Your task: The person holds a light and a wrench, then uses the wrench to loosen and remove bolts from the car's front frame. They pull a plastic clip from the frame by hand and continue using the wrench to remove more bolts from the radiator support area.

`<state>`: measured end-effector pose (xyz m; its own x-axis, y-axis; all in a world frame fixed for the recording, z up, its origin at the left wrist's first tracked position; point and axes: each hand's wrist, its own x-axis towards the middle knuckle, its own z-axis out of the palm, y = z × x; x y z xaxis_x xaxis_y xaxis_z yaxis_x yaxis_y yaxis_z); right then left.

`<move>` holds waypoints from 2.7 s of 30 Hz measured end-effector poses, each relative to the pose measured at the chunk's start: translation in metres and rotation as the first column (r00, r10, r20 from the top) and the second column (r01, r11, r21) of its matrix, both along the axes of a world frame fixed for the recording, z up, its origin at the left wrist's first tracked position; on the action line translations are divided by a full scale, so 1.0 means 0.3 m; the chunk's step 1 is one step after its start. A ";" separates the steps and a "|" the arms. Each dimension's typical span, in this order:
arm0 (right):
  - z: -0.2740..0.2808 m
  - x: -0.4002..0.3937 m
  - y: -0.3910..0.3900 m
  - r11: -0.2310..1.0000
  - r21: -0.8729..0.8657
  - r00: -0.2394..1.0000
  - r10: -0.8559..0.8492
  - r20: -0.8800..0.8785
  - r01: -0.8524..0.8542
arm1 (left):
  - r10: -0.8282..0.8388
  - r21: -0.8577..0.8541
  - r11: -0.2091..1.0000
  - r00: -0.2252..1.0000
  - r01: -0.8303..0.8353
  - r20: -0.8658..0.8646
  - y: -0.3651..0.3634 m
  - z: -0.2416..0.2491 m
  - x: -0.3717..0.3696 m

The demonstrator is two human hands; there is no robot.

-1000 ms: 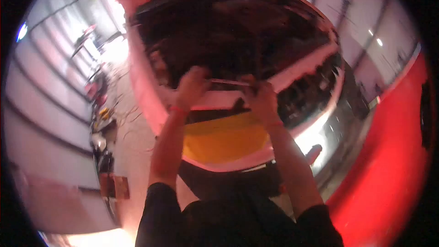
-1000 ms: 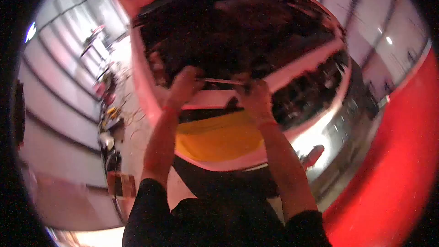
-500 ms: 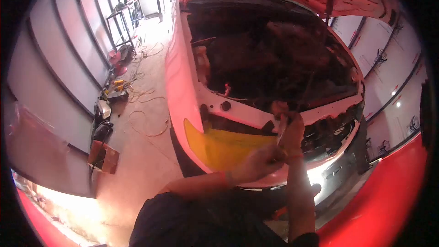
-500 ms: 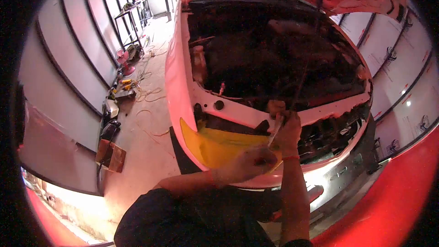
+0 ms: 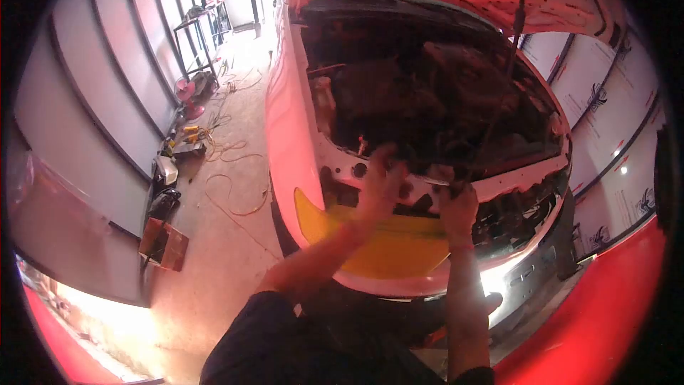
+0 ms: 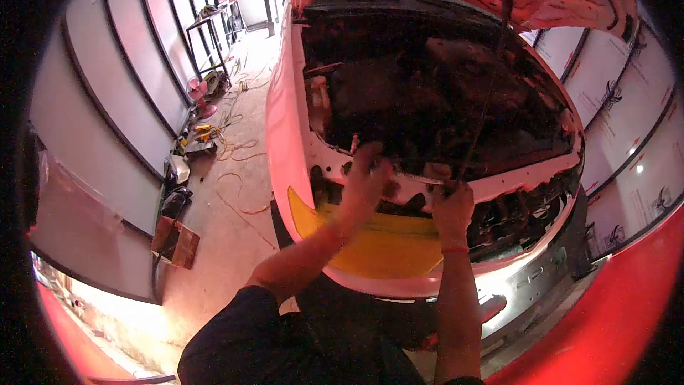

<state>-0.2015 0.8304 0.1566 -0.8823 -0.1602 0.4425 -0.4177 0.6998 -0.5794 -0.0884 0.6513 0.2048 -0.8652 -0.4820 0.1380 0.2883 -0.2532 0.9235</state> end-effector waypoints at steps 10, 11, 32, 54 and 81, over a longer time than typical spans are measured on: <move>-0.040 -0.018 0.031 0.964 -0.251 0.991 0.112 0.067 -0.092 | -0.293 -0.709 0.705 0.912 0.003 -0.288 0.204 -0.065 0.203; -0.058 -0.034 0.038 0.974 -0.194 0.994 0.112 -0.022 -0.114 | -0.303 -0.493 0.851 0.936 0.183 -0.177 0.174 -0.040 0.185; 0.009 0.000 0.018 0.989 -0.139 0.998 0.052 -0.040 -0.057 | -0.028 -0.298 0.953 0.969 -0.048 -0.246 0.157 -0.120 0.076; 0.036 0.028 -0.003 1.000 -0.026 0.999 -0.011 -0.036 0.010 | 0.159 -0.210 0.955 0.961 -0.208 -0.225 0.041 -0.017 -0.060; 0.031 0.021 -0.007 0.998 -0.066 0.999 0.018 -0.050 -0.021 | 0.115 0.131 0.986 0.987 -0.101 -0.110 -0.055 -0.024 -0.142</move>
<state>-0.1952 0.8282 0.1660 -0.8564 -0.1459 0.4953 -0.4597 0.6521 -0.6028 -0.1309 0.6350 0.1974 -0.7887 -0.5914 0.1681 0.4241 -0.3253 0.8452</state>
